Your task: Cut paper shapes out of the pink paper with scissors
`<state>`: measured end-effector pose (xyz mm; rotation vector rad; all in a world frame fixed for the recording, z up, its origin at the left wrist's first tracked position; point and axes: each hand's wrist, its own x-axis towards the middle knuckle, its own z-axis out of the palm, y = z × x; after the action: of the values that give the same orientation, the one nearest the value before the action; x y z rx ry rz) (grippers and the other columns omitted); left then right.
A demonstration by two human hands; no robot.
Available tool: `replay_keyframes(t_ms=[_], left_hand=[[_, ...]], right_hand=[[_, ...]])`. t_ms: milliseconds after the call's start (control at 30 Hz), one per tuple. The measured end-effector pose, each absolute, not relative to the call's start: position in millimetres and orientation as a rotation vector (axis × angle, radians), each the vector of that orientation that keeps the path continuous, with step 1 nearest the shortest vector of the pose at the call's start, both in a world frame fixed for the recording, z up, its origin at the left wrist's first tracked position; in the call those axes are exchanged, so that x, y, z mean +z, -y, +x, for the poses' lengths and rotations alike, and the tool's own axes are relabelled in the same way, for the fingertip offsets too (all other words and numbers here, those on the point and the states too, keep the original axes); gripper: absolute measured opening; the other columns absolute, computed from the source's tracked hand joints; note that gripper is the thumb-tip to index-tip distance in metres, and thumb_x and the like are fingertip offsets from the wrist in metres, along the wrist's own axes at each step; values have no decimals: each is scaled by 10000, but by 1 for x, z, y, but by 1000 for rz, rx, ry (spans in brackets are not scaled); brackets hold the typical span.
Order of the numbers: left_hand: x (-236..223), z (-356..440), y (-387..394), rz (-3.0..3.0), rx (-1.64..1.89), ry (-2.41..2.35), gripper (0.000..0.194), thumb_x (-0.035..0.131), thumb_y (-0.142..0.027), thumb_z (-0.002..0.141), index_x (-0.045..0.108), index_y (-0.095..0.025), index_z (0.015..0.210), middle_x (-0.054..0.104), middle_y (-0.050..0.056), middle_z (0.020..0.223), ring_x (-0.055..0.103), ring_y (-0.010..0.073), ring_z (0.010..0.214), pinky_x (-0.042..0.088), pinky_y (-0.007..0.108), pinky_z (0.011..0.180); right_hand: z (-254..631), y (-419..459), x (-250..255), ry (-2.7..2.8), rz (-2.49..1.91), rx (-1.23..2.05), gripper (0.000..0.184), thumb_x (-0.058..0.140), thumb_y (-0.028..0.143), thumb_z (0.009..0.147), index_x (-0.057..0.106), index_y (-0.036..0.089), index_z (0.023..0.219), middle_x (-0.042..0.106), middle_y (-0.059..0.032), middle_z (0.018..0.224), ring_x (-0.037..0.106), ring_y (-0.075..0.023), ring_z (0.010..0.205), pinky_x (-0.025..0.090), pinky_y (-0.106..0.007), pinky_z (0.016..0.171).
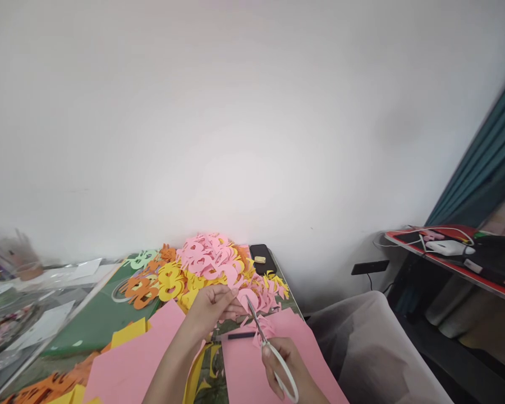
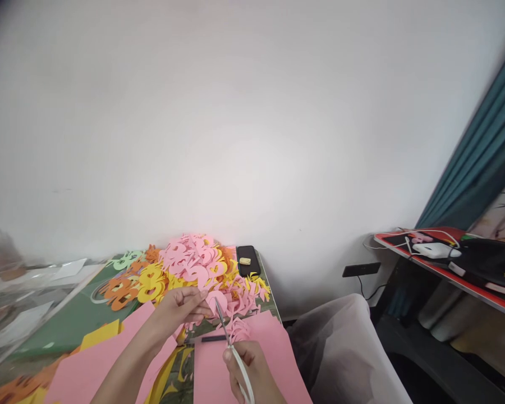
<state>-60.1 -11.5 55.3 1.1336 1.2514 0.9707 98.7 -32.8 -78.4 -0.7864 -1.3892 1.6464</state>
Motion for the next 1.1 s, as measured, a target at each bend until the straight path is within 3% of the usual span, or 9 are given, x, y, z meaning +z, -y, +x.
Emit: replay_keyframes(t_ms=[167,433,733,933,1100], left_hand=[[52,-61,9,1150,996,-1233,380,668,-494,520,515,-160,617,648,2,531,635,162,576,463,228,568],[59,-58,17,1350,899,-1237,371,635,-500,560,488,-160,535,616,4,510,609,153,542,414,214,502],[57,-46,19,1353,806,-1282,406,578,-558,575,510,-158,563,627,10,568,538,112,358,278,198,341],[40,-38,17,1379,850,-1125,423,526,-579,621,515,-156,613,654,42,651,613,144,499,382,209,437],[40,-40,16,1348,855,-1114,418,545,-573,614,507,-157,635,652,35,626,610,134,508,382,199,449]], right_hand=[[98,37,-72,1363,-875,1629,470,474,606,687,333,195,510,314,101,242,205,-19,213,77,-186,296],[104,50,-45,1453,-749,1634,462,393,617,735,358,186,571,372,71,351,241,-39,330,182,-197,382],[100,39,-55,1427,-803,1502,497,382,640,717,337,198,494,340,69,286,229,-38,264,149,-197,336],[99,36,-61,1412,-795,1472,483,411,628,712,355,195,505,350,68,275,220,-38,259,144,-197,334],[100,39,-54,1407,-813,1477,496,408,653,693,348,195,511,346,68,289,228,-40,275,152,-199,348]])
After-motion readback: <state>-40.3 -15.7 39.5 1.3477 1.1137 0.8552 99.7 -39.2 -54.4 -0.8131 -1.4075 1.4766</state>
